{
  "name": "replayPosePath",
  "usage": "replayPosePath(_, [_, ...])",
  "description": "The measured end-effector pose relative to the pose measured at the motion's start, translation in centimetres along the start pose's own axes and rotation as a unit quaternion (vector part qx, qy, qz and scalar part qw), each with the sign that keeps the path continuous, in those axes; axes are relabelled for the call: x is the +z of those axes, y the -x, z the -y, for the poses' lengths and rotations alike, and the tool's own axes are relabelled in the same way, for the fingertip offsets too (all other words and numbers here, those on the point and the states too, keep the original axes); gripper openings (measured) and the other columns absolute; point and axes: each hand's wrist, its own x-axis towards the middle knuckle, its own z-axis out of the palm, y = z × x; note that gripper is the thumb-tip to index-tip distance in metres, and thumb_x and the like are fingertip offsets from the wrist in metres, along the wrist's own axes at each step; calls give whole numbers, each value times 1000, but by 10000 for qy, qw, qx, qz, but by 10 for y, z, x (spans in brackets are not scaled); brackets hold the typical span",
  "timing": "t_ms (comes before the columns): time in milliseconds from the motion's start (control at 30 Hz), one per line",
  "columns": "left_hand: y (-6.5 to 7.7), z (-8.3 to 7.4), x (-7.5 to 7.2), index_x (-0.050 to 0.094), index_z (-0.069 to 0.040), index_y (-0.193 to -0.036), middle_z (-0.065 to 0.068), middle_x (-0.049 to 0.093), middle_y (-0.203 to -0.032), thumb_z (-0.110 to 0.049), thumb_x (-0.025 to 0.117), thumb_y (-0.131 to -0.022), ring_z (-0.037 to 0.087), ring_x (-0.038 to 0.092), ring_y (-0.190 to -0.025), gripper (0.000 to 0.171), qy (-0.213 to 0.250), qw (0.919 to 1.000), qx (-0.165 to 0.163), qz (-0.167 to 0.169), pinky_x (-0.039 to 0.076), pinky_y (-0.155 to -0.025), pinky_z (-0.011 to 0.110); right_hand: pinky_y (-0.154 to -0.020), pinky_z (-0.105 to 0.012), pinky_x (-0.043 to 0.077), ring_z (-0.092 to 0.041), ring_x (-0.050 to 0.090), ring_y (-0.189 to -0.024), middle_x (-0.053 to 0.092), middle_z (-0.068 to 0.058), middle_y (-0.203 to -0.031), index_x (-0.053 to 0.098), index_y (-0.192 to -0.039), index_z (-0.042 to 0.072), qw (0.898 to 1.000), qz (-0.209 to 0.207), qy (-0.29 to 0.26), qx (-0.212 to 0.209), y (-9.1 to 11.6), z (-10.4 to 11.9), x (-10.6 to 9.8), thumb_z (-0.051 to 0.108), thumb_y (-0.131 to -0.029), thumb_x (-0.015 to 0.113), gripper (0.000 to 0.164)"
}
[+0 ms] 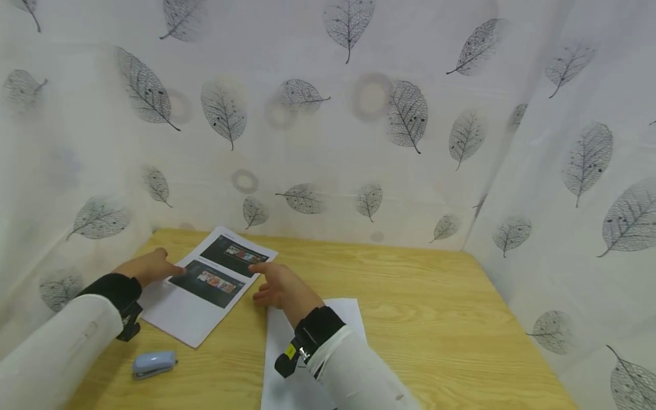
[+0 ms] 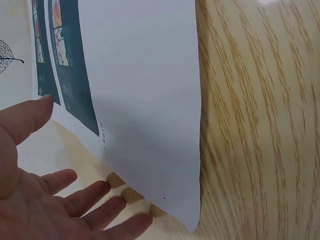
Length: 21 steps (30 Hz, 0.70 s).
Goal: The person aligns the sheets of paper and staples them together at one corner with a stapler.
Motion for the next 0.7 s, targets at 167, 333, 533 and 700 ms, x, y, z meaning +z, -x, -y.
replayPosePath(167, [14,-11,-3,13,27,-144,50,25,-144,-36,64,-96,63,34,-132,95,113,9995,-149,243,35,-111,65,-114,-65,34,-59,42,-136,33,-46,-149,26,-156,-5,9998,51,-168,72,-6,-5,7,18,-93,72,80])
replayPosePath(333, [22,-23,-5,17,26,-143,37,41,-119,-30,62,-97,47,50,-105,86,432,9973,-484,334,53,-81,45,-111,-62,40,-53,50,-132,39,-44,-146,32,-151,-4,9993,84,-373,30,-7,-10,12,18,-92,72,75])
replayPosePath(533, [11,-14,0,44,25,-121,24,47,-98,-21,66,-94,37,51,-92,57,257,9987,-320,298,46,-76,39,-86,-38,58,-29,68,-99,62,-31,-130,55,-132,-3,9995,-24,120,-294,-9,-21,14,17,-93,70,46])
replayPosePath(700, [8,-8,-3,49,21,-126,34,55,-115,-18,66,-91,42,54,-101,55,370,9986,-120,352,50,-84,49,-55,-26,53,-15,62,-62,76,-21,-102,70,-100,-1,9923,-159,794,-935,-8,-34,20,8,-93,70,11])
